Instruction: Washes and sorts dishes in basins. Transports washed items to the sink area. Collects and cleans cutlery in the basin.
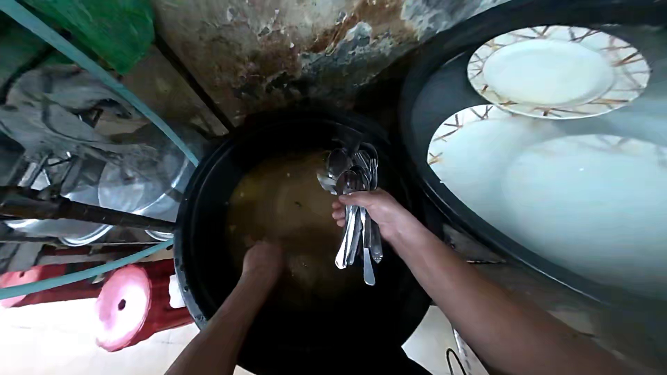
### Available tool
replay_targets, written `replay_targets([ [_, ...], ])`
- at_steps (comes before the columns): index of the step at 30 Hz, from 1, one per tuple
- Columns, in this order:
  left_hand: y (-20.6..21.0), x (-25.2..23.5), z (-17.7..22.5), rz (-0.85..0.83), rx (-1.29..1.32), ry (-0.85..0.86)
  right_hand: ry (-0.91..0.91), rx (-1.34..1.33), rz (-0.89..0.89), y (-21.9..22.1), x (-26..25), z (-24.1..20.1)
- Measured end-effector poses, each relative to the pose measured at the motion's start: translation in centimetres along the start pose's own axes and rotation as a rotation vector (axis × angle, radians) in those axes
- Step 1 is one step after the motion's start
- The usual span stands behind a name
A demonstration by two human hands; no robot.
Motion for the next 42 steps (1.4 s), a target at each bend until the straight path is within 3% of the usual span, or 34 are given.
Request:
replay_targets([
  [4,0.4,-0.5,1.6,0.032,0.064,0.178,0.022,0.012,0.016,0.1,-0.2,0.1],
  [10,5.1,1.2,8.5,-0.221,0.24,0.384,0.024,0.013,0.029,0.1,-0.4,0.1],
  [15,6.3,1.4,8.6,-0.419,0.295,0.557,0.022,0.026,-0.001,0.2,-0.3,0.2],
  [19,4.3,0.8,5.6,-0.476,0.335,0.454,0.027,0.03,-0.006,0.2,-0.1,0.1],
  [22,1.3,0.2,2.2,-0.37,0.517,0.192,0.041,0.017,-0.016,0.3,0.0,0.0],
  [24,0.1,-0.2,0.4,-0.31,0.594,0.105,0.047,0.022,-0.006,0.3,-0.1,0.1],
  [30,-2.7,0.6,-3.0,-0.173,0.528,0.131,0.015,0.093,-0.021,0.3,-0.1,0.3],
  [33,-3.6,0.7,-5.8,-0.022,0.825,0.061,0.0,0.083,0.019,0.1,-0.1,0.3],
  [36,-3.2,0.8,-7.1,0.026,1.346,0.082,0.009,0.043,0.072,-0.1,-0.5,0.2],
  [39,-1.8,1.1,-5.0,-0.057,1.69,0.208,0.06,-0.005,0.055,-0.1,-0.6,0.3],
  [42,-0.5,0.7,-0.4,-0.18,1.759,0.262,0.034,-0.061,-0.054,0.2,0.0,0.4],
])
Point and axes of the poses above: each hand's wrist, its own x-axis away from the middle knuckle, its own y-axis out of the palm, z = x × y, the point moved 3 cm from there along -x, towards the middle knuckle, and after that the axes turned 7 degrees about x, right-handed, at the moved point
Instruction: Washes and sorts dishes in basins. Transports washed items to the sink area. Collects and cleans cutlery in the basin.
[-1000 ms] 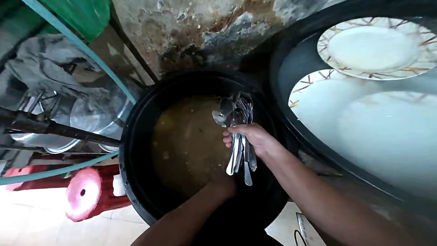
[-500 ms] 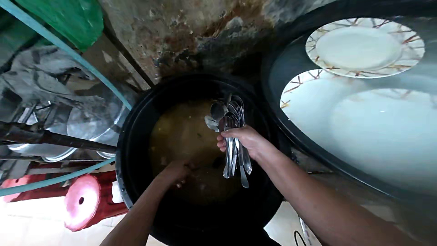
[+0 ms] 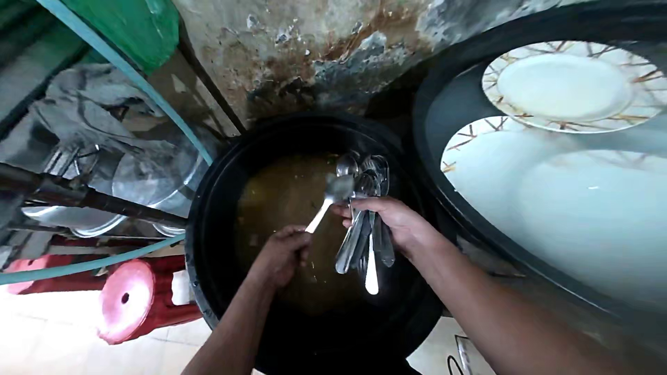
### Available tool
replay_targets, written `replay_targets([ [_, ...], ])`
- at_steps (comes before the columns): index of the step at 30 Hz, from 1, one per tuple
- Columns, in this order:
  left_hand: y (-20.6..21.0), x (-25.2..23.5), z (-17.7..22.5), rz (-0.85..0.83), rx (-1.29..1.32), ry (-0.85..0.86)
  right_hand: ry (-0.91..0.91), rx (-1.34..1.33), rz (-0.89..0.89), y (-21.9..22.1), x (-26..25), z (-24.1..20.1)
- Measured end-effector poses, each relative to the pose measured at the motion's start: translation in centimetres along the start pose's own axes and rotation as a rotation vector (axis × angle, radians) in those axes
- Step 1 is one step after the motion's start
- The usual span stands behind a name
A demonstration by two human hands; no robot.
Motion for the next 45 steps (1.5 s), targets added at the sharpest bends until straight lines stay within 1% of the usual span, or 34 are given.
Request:
replay_targets([
  [3,3.2,-1.5,-1.4,-0.099,0.066,-0.028,-0.09,-0.02,-0.135,-0.2,0.0,0.2],
  [5,4.0,-1.7,-1.3,-0.14,-0.006,-0.016,-0.13,-0.039,-0.11,-0.3,0.0,0.2],
  [7,4.2,-1.8,-1.1,-0.173,-0.143,-0.006,-0.129,-0.074,-0.065,-0.4,0.0,0.1],
  [10,4.4,-1.6,-0.6,-0.174,-0.22,-0.005,-0.123,-0.086,-0.128,-0.5,-0.1,0.1],
  [12,5.4,-1.1,-0.2,-0.178,-0.166,-0.013,-0.143,-0.069,-0.131,-0.4,-0.1,0.1],
  [15,6.8,-0.7,-0.2,-0.152,-0.008,-0.024,-0.173,-0.085,-0.079,-0.5,-0.2,-0.1],
  [19,6.6,-1.0,-1.1,-0.075,0.217,0.004,-0.208,-0.112,-0.115,-0.7,-0.2,0.1],
  [21,6.6,-1.2,-1.6,-0.046,0.3,0.005,-0.215,-0.068,-0.157,-0.8,-0.1,0.2],
  [24,7.1,-1.2,-1.5,0.011,0.36,-0.004,-0.219,0.027,-0.113,-0.9,0.5,0.1],
  [26,7.3,-1.0,-1.3,0.019,0.371,-0.007,-0.233,0.049,-0.161,-0.9,0.6,0.1],
  [29,7.1,-0.6,-1.1,0.006,0.392,-0.01,-0.266,0.052,-0.28,-0.9,0.4,0.3],
  [31,7.1,-0.5,-1.0,0.018,0.418,-0.016,-0.265,0.07,-0.31,-0.7,0.7,0.3],
  [34,7.5,-0.5,-1.1,0.042,0.447,-0.035,-0.241,0.16,-0.252,0.0,1.4,0.0],
  [36,7.7,-0.5,-1.3,0.027,0.404,-0.046,-0.229,0.236,-0.223,0.1,1.1,0.1],
  [39,7.3,-0.3,-1.4,-0.036,0.256,-0.083,-0.222,0.327,-0.101,0.3,1.1,0.0],
  [42,5.7,-0.1,-1.1,-0.098,0.064,-0.089,-0.217,0.371,0.028,0.6,1.5,-0.3],
  [45,4.0,0.1,-0.3,-0.057,-0.032,-0.117,-0.222,0.279,0.029,0.2,1.1,-0.4],
])
Point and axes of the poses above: each hand's wrist, its own x-axis away from the middle knuckle, its own y-axis out of the palm, z = x × y, the point moved 3 cm from there along -x, towards the middle knuckle, and after that the axes turned 7 degrees about x, right-handed, at the moved point
